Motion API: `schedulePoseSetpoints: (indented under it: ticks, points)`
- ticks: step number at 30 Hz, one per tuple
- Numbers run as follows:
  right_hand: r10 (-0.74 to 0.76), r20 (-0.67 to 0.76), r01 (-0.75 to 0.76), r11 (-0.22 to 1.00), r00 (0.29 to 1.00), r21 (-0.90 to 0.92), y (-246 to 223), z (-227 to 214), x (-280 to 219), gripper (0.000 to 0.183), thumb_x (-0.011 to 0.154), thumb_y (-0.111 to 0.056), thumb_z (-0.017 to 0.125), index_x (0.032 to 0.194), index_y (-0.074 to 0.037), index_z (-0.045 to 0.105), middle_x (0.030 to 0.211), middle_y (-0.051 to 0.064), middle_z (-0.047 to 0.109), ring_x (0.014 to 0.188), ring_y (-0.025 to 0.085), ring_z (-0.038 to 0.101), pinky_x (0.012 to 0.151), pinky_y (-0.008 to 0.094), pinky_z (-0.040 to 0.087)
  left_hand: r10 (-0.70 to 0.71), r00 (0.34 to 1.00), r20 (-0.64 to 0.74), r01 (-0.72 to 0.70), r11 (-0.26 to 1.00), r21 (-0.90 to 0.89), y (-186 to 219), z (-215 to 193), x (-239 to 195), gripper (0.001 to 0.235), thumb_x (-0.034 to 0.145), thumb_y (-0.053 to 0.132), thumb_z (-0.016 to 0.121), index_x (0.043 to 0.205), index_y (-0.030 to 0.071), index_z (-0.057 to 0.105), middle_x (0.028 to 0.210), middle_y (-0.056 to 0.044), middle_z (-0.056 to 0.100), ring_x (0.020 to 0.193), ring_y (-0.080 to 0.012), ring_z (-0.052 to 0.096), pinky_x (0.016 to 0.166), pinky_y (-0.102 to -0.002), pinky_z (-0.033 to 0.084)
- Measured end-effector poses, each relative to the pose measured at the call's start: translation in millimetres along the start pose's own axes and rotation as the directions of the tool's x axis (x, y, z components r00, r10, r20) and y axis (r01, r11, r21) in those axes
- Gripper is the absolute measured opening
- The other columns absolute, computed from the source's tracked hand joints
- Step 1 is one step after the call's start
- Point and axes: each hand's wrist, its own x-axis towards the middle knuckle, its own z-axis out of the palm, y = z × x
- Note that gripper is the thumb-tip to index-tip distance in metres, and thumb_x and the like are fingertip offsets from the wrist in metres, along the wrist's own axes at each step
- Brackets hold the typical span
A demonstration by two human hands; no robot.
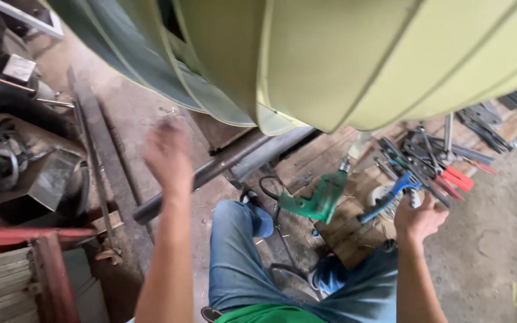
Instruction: Assemble a large circular metal structure by drilling holes and installing rivets.
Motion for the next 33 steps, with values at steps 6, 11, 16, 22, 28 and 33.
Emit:
schedulePoseSetpoints:
  ticks: [6, 11, 16, 22, 28, 33]
  points:
    - [-0.052, 0.744, -0.739, -0.183, 0.666, 0.649, -184, -40, 95, 0.072, 0.102, -0.060, 0.037, 0.140, -0.001, 0.054, 0.134, 0.020, 0.066, 0.126, 0.033, 0.065, 0.101, 0.047, 0.052, 0.232, 0.970, 0.080, -0.243, 0.949, 0.200, 2, 16, 152, 0.025, 0.099, 0.016, 0.074, 0.116, -0.001, 0.070, 0.108, -0.011, 0.076, 0.099, -0.0223, 0.071, 0.088, -0.036, 0.056]
    - [-0.441, 0.430, -0.607, -0.440, 0.788, 0.662, -264, -50, 104, 0.067, 0.101, -0.054, 0.048, 0.150, -0.009, 0.047, 0.149, 0.011, 0.054, 0.139, 0.028, 0.056, 0.117, 0.049, 0.050, 0.181, 0.962, 0.207, -0.248, 0.893, 0.376, 23, 18, 156, 0.026, 0.099, 0.025, 0.071, 0.115, 0.005, 0.074, 0.111, -0.013, 0.078, 0.106, -0.0223, 0.074, 0.092, -0.034, 0.056]
    - [-0.330, 0.441, -0.550, -0.439, 0.834, 0.711, -263, -28, 100, 0.064, 0.102, -0.052, 0.052, 0.147, -0.006, 0.051, 0.146, 0.013, 0.058, 0.134, 0.028, 0.059, 0.112, 0.049, 0.053, 0.278, 0.913, 0.300, -0.363, 0.887, 0.286, 38, 14, 144, 0.026, 0.102, 0.024, 0.070, 0.118, 0.004, 0.073, 0.111, -0.015, 0.078, 0.107, -0.0253, 0.075, 0.092, -0.037, 0.056]
    - [-0.361, 0.569, -0.673, -0.432, 0.739, 0.600, -237, 3, 111, 0.057, 0.105, -0.047, 0.051, 0.145, -0.006, 0.053, 0.140, 0.012, 0.062, 0.126, 0.028, 0.063, 0.106, 0.047, 0.056, 0.367, 0.880, 0.302, -0.468, 0.781, 0.413, 15, -3, 130, 0.014, 0.104, 0.012, 0.069, 0.114, 0.004, 0.074, 0.108, -0.015, 0.077, 0.102, -0.0260, 0.075, 0.089, -0.036, 0.060]
    - [-0.401, 0.543, -0.670, -0.337, 0.738, 0.661, -265, 9, 139, 0.054, 0.107, -0.044, 0.051, 0.144, -0.005, 0.053, 0.137, 0.013, 0.063, 0.122, 0.028, 0.064, 0.102, 0.046, 0.057, 0.447, 0.821, 0.355, -0.570, 0.664, 0.484, 60, -33, 80, 0.007, 0.106, 0.004, 0.067, 0.109, 0.004, 0.073, 0.106, -0.013, 0.076, 0.099, -0.0258, 0.075, 0.087, -0.035, 0.062]
    - [-0.373, 0.557, -0.661, -0.271, 0.742, 0.699, -255, -3, 143, 0.051, 0.108, -0.042, 0.051, 0.143, -0.004, 0.053, 0.134, 0.013, 0.063, 0.119, 0.028, 0.064, 0.099, 0.045, 0.057, 0.608, 0.753, 0.253, -0.657, 0.666, 0.353, 90, -30, 43, 0.021, 0.094, 0.002, 0.068, 0.112, -0.009, 0.066, 0.109, -0.023, 0.072, 0.101, -0.0343, 0.070, 0.086, -0.044, 0.056]
